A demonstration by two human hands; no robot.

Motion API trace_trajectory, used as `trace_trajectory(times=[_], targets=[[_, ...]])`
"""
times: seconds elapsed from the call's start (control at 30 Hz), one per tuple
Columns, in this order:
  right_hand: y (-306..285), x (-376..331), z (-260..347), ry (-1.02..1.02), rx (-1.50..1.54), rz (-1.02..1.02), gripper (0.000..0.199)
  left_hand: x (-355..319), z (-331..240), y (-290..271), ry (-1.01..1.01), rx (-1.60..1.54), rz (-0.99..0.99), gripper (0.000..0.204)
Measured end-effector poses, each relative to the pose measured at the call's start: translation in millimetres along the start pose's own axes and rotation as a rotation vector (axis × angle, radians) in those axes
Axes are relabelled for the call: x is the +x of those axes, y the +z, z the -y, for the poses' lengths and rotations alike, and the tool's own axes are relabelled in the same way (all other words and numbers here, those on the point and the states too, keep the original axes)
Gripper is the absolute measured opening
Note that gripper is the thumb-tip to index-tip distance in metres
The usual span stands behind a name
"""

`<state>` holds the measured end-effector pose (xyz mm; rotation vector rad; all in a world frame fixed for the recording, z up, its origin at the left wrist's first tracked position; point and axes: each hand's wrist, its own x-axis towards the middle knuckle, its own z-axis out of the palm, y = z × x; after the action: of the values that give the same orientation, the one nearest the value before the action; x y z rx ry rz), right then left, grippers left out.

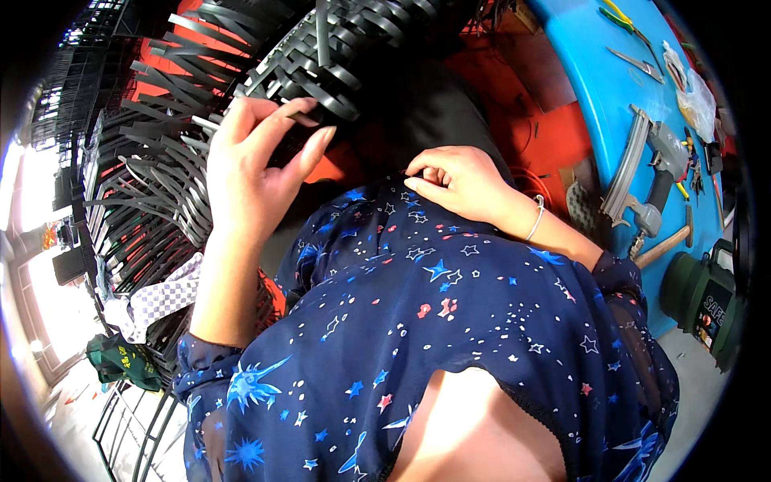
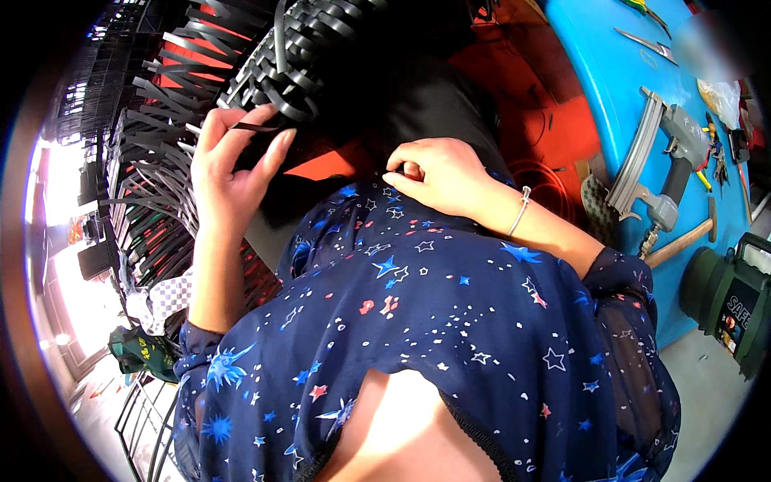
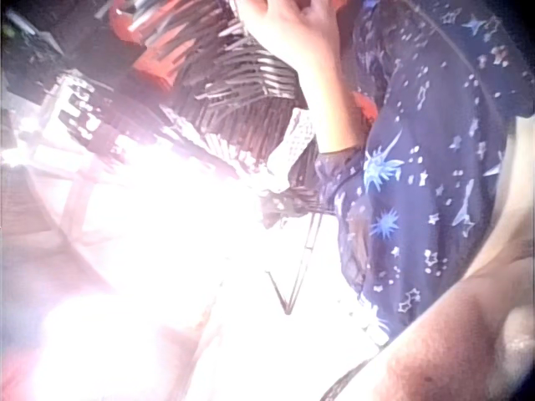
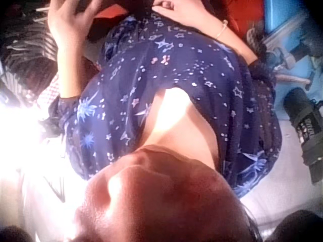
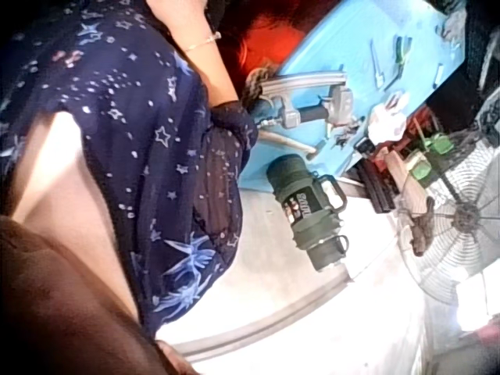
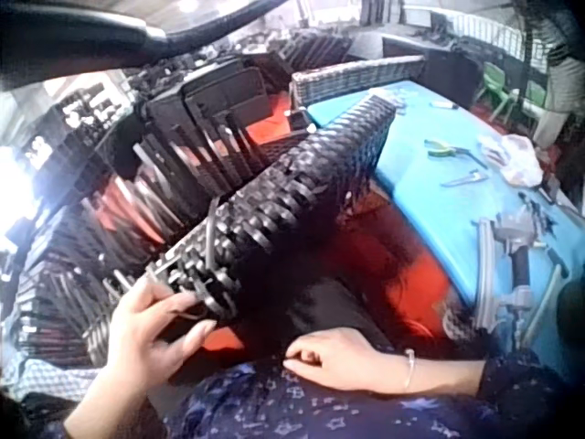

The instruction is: The person weaves black plastic strips into a chair frame using a pneumatic nail gun to secure the weave. They repeatedly thread the strips through the frame and use the nail gun to fasten them in place.

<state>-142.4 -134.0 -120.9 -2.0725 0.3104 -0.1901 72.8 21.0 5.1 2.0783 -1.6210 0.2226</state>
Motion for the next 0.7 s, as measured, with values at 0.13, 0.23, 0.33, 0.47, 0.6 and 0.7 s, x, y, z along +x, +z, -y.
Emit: trace_trajectory(times=[0.13,0.23,0.33,0.47,0.6,0.7], targets=[[0,-2,0,-0.024,-0.014,-0.031,0.017,-8,3,17,0.017,-0.164,-0.095,0.011],[-3,-2,1,-0.029,0.022,-0.081,0.014,-18,6,29,0.055,-0.266,-0.211,0.006],[-10,5,9,-0.102,0.016,-0.186,0.009,-22,-10,21,-0.350,-0.641,-0.134,0.006],[-38,35,29,-0.514,-0.144,-0.499,0.008,-8,-12,24,-0.245,-0.438,-0.108,0.009],[-88,95,62,-0.505,-0.288,-0.762,0.007,-5,-6,36,0.038,-0.222,-0.146,0.006],[-95,159,78,-0.848,-0.304,-0.910,0.012,-7,-4,47,-0.061,-0.447,-0.161,0.005]])
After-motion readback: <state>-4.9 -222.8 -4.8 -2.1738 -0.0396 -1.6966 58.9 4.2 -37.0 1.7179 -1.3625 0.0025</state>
